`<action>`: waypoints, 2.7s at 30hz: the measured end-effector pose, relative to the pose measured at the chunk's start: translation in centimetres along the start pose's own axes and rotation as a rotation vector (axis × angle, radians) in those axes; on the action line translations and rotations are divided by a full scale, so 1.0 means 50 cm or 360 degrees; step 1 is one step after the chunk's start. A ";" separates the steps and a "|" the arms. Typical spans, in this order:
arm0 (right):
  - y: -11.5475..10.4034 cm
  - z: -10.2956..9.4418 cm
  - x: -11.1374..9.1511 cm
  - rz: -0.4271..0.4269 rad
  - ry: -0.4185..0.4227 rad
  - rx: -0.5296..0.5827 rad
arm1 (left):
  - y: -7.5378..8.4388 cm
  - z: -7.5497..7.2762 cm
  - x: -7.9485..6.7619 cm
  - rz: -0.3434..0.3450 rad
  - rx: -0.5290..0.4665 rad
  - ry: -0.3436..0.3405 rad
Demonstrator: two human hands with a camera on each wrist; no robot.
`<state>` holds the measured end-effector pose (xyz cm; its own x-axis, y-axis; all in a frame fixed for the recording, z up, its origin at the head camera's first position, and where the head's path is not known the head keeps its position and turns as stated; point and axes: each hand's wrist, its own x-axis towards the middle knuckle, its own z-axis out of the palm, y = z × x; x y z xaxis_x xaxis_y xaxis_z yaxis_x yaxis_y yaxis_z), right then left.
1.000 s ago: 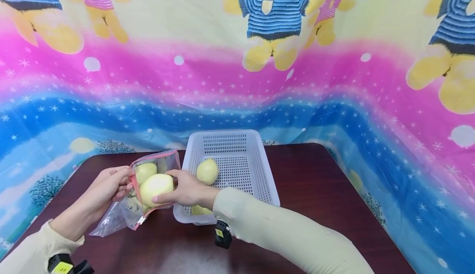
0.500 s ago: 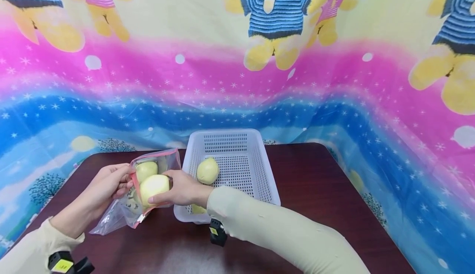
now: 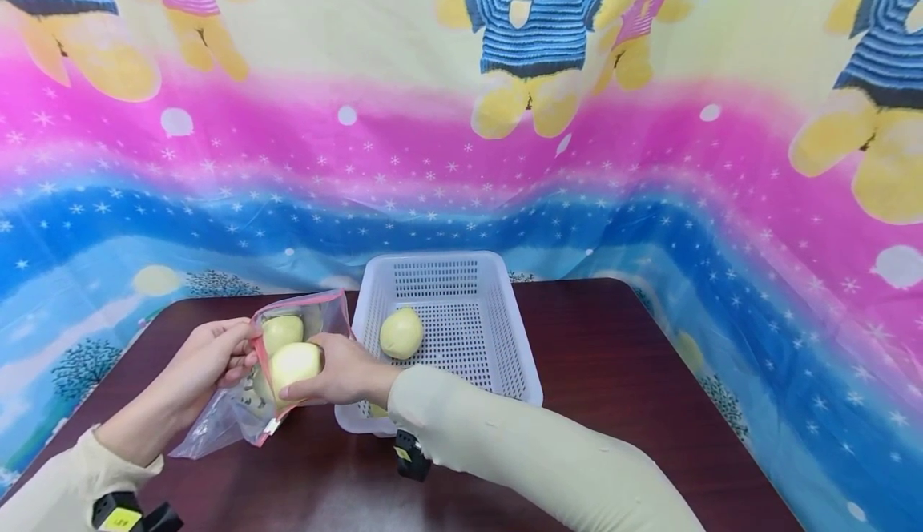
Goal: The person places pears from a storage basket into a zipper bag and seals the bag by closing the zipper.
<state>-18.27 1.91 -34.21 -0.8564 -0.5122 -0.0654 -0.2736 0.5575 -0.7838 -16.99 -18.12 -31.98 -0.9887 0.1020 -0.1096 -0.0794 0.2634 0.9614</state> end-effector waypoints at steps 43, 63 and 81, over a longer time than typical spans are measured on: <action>-0.003 0.004 0.004 -0.0211 -0.0107 -0.0019 | -0.001 -0.013 -0.001 0.0043 -0.0097 -0.0016; 0.016 -0.058 -0.051 -0.0346 0.0065 0.0032 | 0.000 -0.030 0.000 0.0052 -0.0247 0.0051; 0.049 -0.084 -0.066 -0.0326 0.0095 0.0032 | -0.002 -0.029 0.000 0.0052 -0.0231 0.0039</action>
<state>-17.97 7.69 -33.32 -0.8082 -0.5737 0.1325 -0.4363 0.4324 -0.7891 -17.16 -19.51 -31.70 -0.9938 0.0842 -0.0729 -0.0627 0.1186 0.9910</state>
